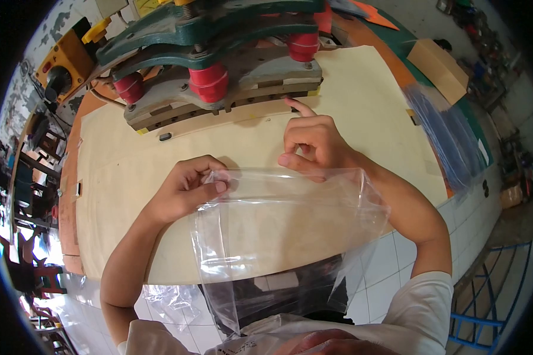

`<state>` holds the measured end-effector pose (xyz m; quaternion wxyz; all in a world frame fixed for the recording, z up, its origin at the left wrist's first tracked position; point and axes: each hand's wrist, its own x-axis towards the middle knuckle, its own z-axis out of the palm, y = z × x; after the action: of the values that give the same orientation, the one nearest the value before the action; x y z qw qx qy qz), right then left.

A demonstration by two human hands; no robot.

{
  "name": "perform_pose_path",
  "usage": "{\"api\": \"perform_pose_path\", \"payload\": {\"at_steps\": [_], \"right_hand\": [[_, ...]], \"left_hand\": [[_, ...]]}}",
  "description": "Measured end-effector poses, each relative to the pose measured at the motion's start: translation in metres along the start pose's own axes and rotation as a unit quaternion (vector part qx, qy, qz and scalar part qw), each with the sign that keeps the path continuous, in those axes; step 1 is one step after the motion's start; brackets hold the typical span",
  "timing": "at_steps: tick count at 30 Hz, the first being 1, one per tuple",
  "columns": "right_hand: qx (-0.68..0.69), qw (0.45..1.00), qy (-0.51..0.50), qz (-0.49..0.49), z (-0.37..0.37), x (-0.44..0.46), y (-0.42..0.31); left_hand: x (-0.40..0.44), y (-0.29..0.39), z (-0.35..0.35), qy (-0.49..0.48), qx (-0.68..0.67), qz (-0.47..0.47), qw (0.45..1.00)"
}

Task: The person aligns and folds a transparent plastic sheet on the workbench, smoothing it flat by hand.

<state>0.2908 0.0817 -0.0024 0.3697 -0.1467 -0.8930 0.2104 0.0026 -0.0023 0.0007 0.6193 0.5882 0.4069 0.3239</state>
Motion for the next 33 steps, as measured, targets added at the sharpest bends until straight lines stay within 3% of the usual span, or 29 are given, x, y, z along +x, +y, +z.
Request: {"api": "perform_pose_path", "payload": {"at_steps": [33], "right_hand": [[0.036,0.999,0.009,0.029,-0.0074,-0.0007,0.0062]], "left_hand": [[0.0015,0.0009,0.0029,-0.008,0.003,0.025,1.000]]}}
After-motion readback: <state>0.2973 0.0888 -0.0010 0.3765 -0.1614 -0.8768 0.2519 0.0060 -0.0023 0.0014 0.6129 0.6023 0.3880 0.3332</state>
